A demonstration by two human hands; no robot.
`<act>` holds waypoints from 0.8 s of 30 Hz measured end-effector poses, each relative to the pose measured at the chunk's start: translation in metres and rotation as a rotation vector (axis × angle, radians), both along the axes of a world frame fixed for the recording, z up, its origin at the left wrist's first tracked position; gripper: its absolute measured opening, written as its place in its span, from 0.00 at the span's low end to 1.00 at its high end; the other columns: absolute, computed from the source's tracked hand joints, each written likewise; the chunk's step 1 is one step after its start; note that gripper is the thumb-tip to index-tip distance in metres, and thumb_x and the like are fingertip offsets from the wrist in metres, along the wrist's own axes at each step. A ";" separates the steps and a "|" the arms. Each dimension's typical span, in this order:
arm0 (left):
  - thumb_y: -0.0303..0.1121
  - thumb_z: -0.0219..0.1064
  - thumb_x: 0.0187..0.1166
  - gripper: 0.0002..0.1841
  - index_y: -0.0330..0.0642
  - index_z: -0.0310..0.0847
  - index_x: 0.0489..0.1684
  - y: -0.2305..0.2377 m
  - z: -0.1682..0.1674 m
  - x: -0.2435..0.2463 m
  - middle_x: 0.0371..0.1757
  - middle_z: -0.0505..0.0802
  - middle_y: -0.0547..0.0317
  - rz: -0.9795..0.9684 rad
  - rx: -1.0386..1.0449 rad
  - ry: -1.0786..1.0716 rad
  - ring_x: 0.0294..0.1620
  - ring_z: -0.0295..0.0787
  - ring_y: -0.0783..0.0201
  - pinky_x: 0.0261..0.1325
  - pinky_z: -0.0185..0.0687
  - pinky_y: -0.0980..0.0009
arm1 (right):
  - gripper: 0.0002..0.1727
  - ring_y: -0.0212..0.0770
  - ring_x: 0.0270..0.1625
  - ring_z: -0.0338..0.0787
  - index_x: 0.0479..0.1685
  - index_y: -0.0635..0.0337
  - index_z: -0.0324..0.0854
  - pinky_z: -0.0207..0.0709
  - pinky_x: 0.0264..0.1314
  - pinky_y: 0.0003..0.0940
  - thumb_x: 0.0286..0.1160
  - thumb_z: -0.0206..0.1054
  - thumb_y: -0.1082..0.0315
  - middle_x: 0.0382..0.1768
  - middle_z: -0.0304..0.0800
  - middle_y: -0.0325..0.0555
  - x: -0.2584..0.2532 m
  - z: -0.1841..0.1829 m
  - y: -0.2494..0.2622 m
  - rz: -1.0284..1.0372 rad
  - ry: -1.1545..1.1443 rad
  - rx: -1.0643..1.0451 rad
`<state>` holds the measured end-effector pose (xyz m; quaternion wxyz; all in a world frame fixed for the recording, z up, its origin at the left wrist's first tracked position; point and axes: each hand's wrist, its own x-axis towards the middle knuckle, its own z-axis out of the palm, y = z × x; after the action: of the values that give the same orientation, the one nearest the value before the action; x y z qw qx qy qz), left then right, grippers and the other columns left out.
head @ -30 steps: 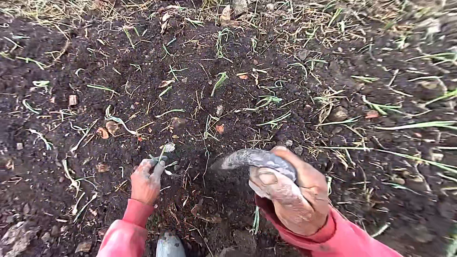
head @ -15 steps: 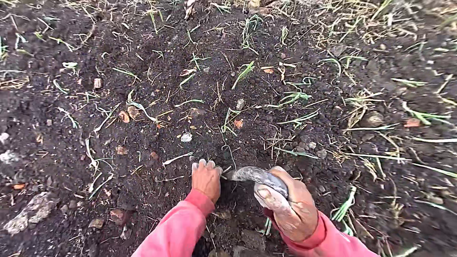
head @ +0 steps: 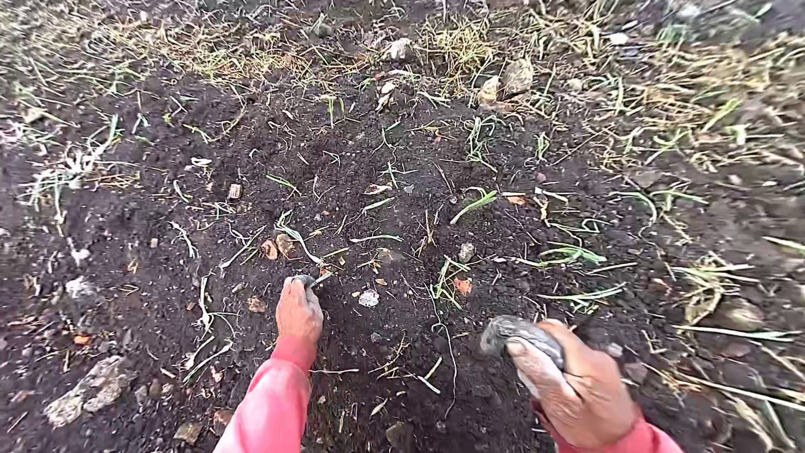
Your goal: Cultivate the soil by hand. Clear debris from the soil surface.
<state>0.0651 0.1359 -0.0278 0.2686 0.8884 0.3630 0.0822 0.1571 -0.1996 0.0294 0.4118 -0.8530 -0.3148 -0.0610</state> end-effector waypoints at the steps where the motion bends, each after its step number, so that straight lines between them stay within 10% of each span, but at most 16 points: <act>1: 0.28 0.56 0.86 0.16 0.36 0.83 0.65 0.018 0.011 0.016 0.66 0.88 0.38 0.067 -0.017 0.063 0.66 0.88 0.40 0.70 0.81 0.41 | 0.36 0.35 0.17 0.83 0.39 0.66 0.84 0.78 0.18 0.37 0.84 0.52 0.35 0.18 0.83 0.46 0.004 -0.032 0.002 -0.032 -0.008 -0.061; 7: 0.53 0.68 0.81 0.28 0.39 0.81 0.68 0.074 0.018 0.100 0.67 0.89 0.35 0.156 -0.050 0.412 0.71 0.84 0.35 0.66 0.80 0.34 | 0.34 0.45 0.22 0.89 0.41 0.73 0.83 0.82 0.25 0.43 0.84 0.57 0.42 0.22 0.88 0.59 -0.005 -0.066 -0.001 -0.031 0.076 -0.273; 14: 0.37 0.74 0.76 0.17 0.40 0.88 0.59 0.109 0.014 0.083 0.56 0.93 0.38 0.214 -0.364 0.196 0.61 0.89 0.38 0.64 0.80 0.33 | 0.31 0.58 0.27 0.92 0.44 0.76 0.83 0.83 0.30 0.58 0.84 0.62 0.48 0.26 0.89 0.66 0.029 0.004 0.023 0.166 0.295 -0.407; 20: 0.32 0.76 0.78 0.06 0.43 0.93 0.47 0.092 0.021 0.033 0.27 0.91 0.57 0.283 -0.725 -0.264 0.18 0.79 0.67 0.24 0.76 0.69 | 0.19 0.24 0.22 0.79 0.41 0.45 0.79 0.76 0.25 0.25 0.86 0.58 0.41 0.21 0.78 0.27 0.074 0.132 0.128 0.379 0.196 0.223; 24: 0.34 0.81 0.72 0.06 0.47 0.94 0.41 0.078 0.012 0.025 0.29 0.93 0.58 0.236 -0.621 -0.155 0.26 0.84 0.63 0.33 0.81 0.58 | 0.11 0.24 0.17 0.76 0.42 0.47 0.78 0.74 0.15 0.25 0.83 0.63 0.51 0.21 0.77 0.25 0.084 0.097 0.232 0.485 0.165 0.431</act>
<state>0.0898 0.2144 -0.0153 0.5418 0.7071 0.4496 0.0655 0.2415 0.0323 0.1262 0.6095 -0.6483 -0.4542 0.0427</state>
